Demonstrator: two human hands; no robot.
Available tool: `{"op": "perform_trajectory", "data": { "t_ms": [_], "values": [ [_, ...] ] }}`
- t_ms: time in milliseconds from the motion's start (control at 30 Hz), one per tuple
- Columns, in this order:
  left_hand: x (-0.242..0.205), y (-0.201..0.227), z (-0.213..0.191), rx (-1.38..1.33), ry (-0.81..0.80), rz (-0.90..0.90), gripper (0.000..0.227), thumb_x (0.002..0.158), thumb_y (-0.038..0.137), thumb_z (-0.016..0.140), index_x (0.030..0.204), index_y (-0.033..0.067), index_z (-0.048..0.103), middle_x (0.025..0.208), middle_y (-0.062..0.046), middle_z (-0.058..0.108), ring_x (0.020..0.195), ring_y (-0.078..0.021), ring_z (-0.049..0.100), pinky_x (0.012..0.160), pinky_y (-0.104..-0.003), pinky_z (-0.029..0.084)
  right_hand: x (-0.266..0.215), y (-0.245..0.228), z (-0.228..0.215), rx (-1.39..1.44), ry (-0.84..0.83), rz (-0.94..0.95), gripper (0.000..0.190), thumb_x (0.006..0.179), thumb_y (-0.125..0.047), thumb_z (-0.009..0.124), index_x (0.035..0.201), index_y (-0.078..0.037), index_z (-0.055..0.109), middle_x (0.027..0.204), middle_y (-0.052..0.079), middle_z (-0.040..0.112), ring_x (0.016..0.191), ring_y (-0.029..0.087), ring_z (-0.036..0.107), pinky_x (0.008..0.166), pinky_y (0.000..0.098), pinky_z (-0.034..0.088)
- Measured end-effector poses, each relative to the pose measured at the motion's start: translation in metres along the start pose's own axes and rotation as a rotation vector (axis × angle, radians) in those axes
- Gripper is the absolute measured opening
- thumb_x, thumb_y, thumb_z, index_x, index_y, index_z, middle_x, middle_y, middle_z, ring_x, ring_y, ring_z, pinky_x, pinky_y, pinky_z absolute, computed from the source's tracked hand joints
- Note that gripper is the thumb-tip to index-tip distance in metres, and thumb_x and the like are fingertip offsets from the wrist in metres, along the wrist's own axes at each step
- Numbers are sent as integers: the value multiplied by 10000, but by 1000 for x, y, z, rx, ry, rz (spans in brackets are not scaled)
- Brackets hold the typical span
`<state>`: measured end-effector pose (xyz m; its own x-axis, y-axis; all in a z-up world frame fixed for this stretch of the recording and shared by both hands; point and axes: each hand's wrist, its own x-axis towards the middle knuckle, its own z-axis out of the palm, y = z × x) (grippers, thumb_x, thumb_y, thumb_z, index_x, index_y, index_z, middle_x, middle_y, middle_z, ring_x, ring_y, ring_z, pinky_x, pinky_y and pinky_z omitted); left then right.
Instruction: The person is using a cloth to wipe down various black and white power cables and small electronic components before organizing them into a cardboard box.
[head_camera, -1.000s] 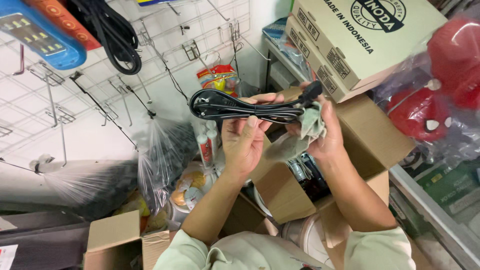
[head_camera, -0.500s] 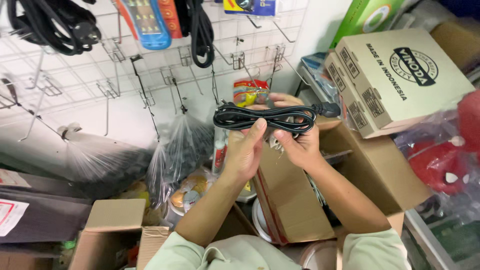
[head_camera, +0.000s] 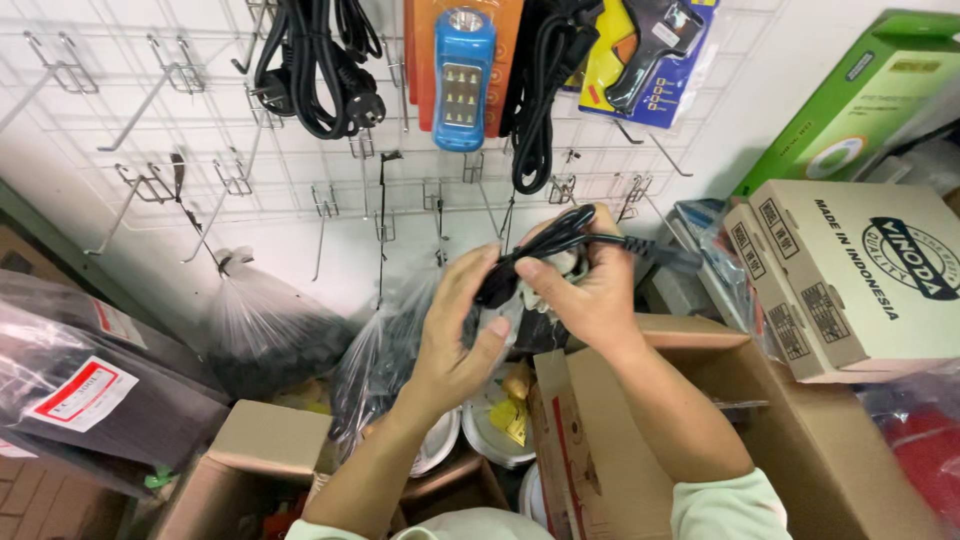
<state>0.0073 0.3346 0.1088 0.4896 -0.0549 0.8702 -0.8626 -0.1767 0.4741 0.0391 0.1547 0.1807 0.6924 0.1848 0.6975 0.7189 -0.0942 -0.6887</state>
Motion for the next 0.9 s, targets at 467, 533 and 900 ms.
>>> {"op": "perform_trajectory", "data": {
  "t_ms": [467,533,900],
  "values": [
    [5,-13,-32,-325,181,-348,454,1072,164,553,1483,-19,500,1031,-46,649,812,-77,557,721,-217,477,-1,15,20,-180,-246,38,470,943,-232,753,1346,-44,599,1031,37,708,982,109,645,898,286,526],
    [12,-17,-35,-366,218,-319,436,1073,157,549,1468,-20,494,1044,-29,653,814,-54,558,717,-202,473,-2,13,17,-147,-261,-19,576,960,-214,746,1448,-38,496,1098,86,695,1049,147,637,962,310,503],
    [28,-26,-54,-225,226,-232,400,1092,95,574,1470,-27,523,1081,-68,684,844,-71,572,736,-224,490,1,-23,0,-380,-85,-320,413,1012,-123,708,1392,-31,576,1374,183,638,1296,249,618,1152,344,476]
  ]
}}
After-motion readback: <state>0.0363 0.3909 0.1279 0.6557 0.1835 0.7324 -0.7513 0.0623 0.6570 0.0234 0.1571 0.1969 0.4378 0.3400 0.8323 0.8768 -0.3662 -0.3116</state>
